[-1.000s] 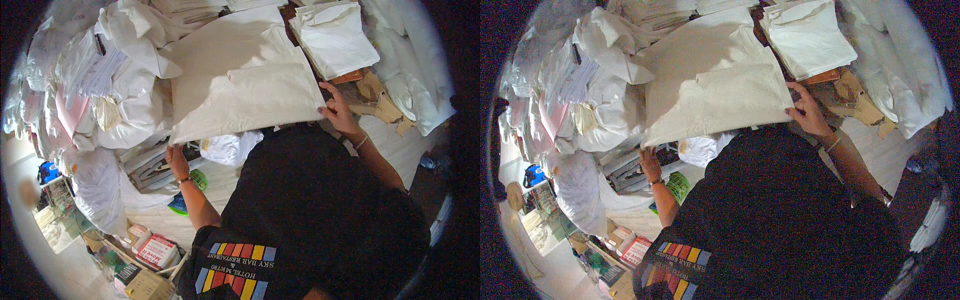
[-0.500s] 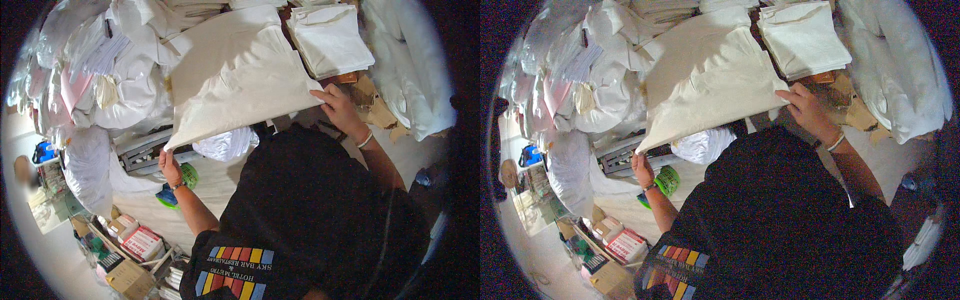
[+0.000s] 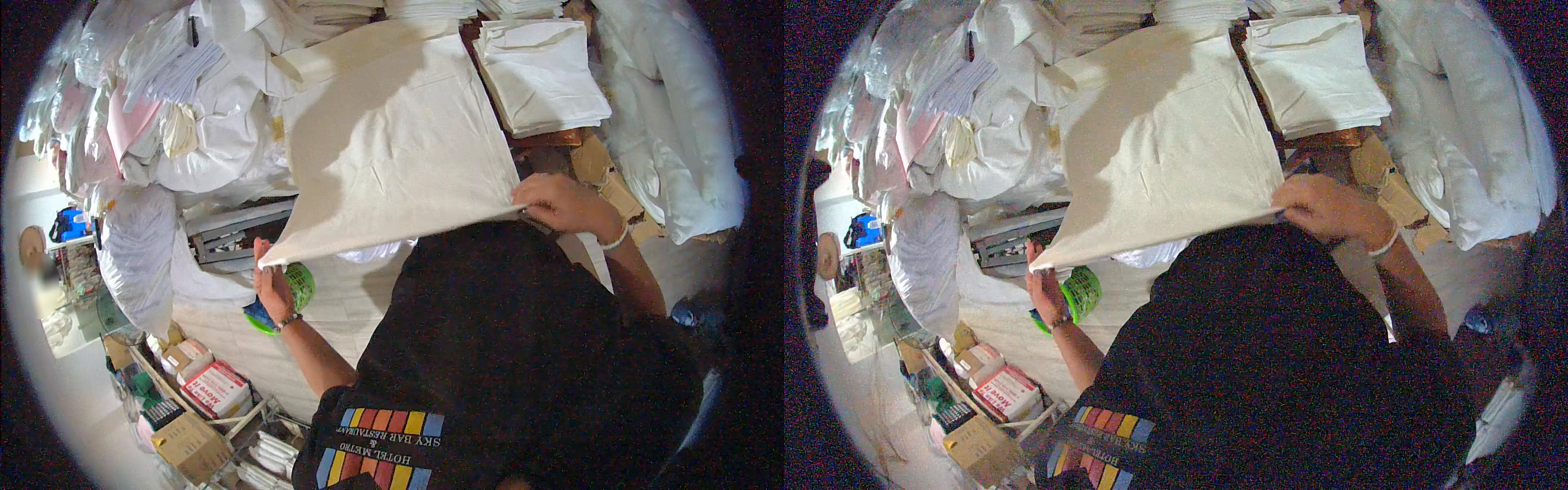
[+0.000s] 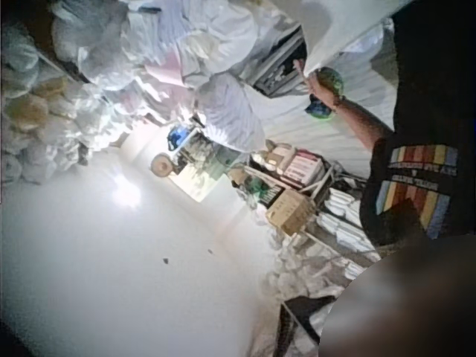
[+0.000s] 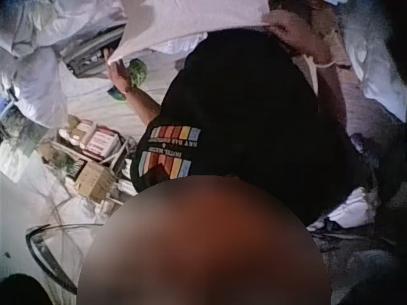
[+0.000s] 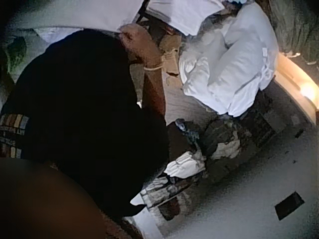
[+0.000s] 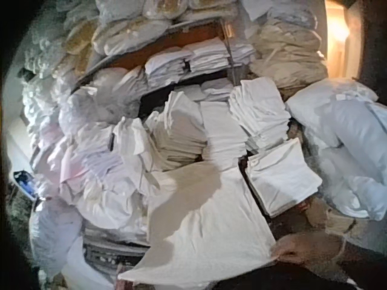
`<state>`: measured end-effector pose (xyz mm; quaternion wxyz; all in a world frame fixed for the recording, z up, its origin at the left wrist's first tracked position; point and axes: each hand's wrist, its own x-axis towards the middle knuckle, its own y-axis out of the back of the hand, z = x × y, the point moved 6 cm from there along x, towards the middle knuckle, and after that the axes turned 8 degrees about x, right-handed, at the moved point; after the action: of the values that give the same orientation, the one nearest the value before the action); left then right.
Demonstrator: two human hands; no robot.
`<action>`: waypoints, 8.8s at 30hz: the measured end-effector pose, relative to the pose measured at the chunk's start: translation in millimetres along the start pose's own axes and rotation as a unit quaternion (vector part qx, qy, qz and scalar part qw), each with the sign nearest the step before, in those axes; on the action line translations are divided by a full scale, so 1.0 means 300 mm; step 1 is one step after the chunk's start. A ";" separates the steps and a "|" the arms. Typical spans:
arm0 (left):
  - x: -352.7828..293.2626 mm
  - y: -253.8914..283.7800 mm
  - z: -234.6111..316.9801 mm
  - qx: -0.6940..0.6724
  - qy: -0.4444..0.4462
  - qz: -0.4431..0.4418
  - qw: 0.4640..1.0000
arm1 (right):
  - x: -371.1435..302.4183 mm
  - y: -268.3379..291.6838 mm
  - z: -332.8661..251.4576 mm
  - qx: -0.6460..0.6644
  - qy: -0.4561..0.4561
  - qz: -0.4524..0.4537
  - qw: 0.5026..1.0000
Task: The person repeatedly picks white fabric items from a large pile, unfolds them, refolds them into smaller rectangles, and places them into a neat stack on the table. The person handles each item one at a time, smoothing and aligning edges before stacking.
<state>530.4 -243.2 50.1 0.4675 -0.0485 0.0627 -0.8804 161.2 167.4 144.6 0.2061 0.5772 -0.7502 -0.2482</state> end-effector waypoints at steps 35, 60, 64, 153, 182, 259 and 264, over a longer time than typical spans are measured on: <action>0.969 -0.670 -0.346 0.612 -0.280 -0.028 0.739 | 0.808 0.002 0.450 -0.372 -0.075 0.327 0.865; 0.711 -0.628 -0.481 0.751 -0.230 -0.235 0.573 | 0.705 -0.065 0.624 -0.342 -0.172 0.200 0.902; 0.441 -0.528 -0.434 0.700 -0.201 -0.378 0.572 | 0.500 -0.207 0.510 -0.265 -0.159 -0.059 0.949; 0.784 -1.067 -0.548 0.673 -0.199 -0.288 0.651 | 0.445 -0.191 0.589 -0.038 -0.347 0.256 0.902; 0.130 -1.793 -0.025 -0.103 0.071 -0.483 0.867 | -0.033 0.907 0.185 0.064 -0.106 0.561 0.819; 0.236 -1.907 -0.526 0.362 -0.178 -0.263 0.876 | -0.296 0.401 1.040 -0.011 -0.520 0.306 0.798; 0.189 -1.837 -0.465 0.303 -0.199 -0.339 0.868 | -0.367 0.315 0.915 0.054 -0.489 0.360 0.793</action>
<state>28.3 24.6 -0.4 0.1349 -0.0969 -0.3221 -0.9320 -47.1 330.9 -17.6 -0.1449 0.0771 -0.9167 -0.3642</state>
